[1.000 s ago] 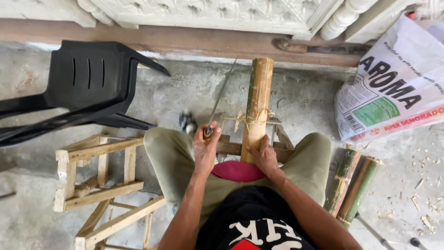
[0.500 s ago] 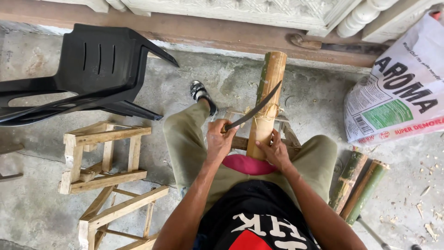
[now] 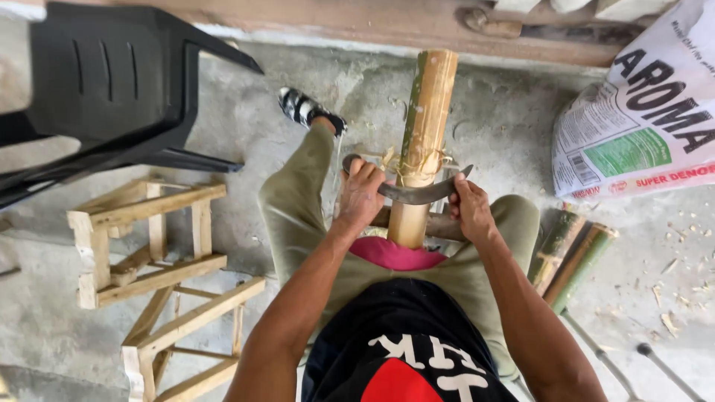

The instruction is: Shave the outer layer of a bamboo stalk using a curved blade.

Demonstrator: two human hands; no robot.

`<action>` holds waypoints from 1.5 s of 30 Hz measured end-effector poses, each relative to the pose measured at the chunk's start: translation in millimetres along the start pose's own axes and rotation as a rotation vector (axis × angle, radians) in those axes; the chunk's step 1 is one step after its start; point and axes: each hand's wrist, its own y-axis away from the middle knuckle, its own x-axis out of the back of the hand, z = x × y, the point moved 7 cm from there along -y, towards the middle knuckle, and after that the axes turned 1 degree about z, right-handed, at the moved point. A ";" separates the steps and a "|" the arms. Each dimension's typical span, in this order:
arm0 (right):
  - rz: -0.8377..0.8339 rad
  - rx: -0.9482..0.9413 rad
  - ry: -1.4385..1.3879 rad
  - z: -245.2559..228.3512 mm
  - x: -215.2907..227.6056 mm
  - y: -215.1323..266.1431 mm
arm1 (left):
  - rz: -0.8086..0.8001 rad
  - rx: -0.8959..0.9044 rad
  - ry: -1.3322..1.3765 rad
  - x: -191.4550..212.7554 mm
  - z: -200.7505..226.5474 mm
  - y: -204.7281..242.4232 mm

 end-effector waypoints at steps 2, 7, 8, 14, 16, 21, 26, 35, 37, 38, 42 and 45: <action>0.045 -0.025 -0.033 2.6 -8.3 3.3 | 0.018 -0.009 -0.036 0.8 -2.4 -10.9; 0.164 0.069 0.039 -18.0 -27.9 14.0 | 0.030 -0.060 -0.117 -8.6 -12.0 -24.7; 0.223 0.078 0.098 -25.4 -29.9 13.9 | 0.030 -0.067 -0.095 -11.5 -14.8 -31.2; 0.366 0.212 0.097 -64.6 -44.0 -21.6 | 0.083 -0.097 -0.082 -20.6 -27.1 -82.7; 0.396 0.243 0.106 -68.8 -39.5 -44.5 | 0.076 -0.093 -0.079 -24.4 -33.6 -102.2; 0.390 0.309 0.121 -99.7 -38.8 -84.2 | 0.073 -0.081 -0.108 -55.8 -60.8 -134.9; 0.419 0.352 0.111 -141.6 -25.2 -171.1 | 0.170 -0.092 -0.107 -86.8 -91.8 -207.1; 0.264 0.354 0.026 -190.9 -14.2 -223.9 | 0.175 -0.017 -0.184 -75.9 -82.0 -252.7; 0.304 0.328 0.018 -162.9 -12.9 -171.3 | 0.108 -0.010 -0.120 -72.9 -73.6 -203.4; 0.265 0.285 0.046 -147.9 -23.0 -139.8 | 0.054 0.040 -0.064 -69.3 -70.9 -173.3; 0.288 0.157 0.162 -59.3 -32.9 -16.5 | -0.001 0.031 -0.072 -34.8 -39.4 -56.7; 0.356 0.112 0.035 -28.2 -41.2 28.3 | -0.085 0.019 -0.118 -25.8 -25.1 -22.2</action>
